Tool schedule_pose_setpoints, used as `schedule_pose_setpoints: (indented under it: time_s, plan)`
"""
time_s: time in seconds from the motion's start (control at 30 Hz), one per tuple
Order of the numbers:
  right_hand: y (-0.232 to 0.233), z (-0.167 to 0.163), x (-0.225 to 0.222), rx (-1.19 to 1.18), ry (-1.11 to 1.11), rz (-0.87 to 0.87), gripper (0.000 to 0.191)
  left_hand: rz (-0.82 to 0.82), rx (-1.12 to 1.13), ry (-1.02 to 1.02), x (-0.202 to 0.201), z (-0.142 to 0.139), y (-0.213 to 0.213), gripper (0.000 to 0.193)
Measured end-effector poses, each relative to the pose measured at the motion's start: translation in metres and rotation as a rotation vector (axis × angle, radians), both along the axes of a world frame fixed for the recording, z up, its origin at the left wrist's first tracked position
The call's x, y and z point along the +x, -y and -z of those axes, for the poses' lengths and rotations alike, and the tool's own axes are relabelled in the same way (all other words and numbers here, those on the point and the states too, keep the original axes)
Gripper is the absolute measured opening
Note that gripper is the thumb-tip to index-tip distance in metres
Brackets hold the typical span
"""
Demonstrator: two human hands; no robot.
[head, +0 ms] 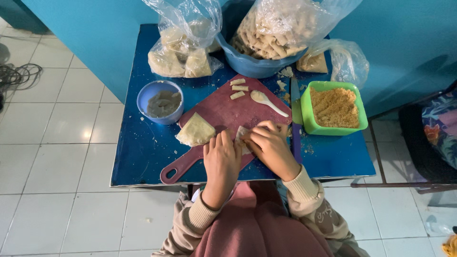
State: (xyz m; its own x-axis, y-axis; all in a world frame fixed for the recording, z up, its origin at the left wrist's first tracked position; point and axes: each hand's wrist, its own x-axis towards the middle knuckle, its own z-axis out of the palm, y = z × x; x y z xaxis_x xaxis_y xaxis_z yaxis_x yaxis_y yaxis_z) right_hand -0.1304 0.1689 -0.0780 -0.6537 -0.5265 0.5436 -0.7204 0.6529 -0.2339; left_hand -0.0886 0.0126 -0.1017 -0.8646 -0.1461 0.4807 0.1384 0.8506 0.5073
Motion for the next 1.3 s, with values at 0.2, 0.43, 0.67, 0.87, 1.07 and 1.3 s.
schedule_pose_setpoints:
  time_s: [0.2, 0.43, 0.67, 0.87, 1.07, 1.3]
  plan:
    - [-0.007, 0.004, 0.000, -0.024, 0.028, -0.064, 0.018, -0.005, 0.006, -0.019, -0.001, 0.000, 0.000, 0.017]
    - [-0.008, 0.007, -0.003, -0.010, 0.090, 0.011, 0.015, 0.043, 0.054, -0.033, 0.001, -0.002, 0.004, 0.018]
    - [-0.006, 0.002, 0.005, -0.018, -0.043, -0.015, 0.016, 0.132, 0.160, -0.074, 0.004, -0.009, 0.006, 0.019]
    - [-0.006, -0.001, 0.005, 0.007, -0.061, 0.051, 0.018, 0.179, 0.283, -0.079, 0.007, -0.019, 0.004, 0.032]
    - [-0.018, 0.000, 0.009, 0.030, -0.018, 0.253, 0.019, 0.259, 0.372, -0.145, 0.009, -0.020, 0.002, 0.034]
    - [-0.017, 0.005, 0.005, -0.031, 0.120, 0.231, 0.017, 0.267, 0.278, 0.008, 0.008, -0.011, 0.001, 0.016]
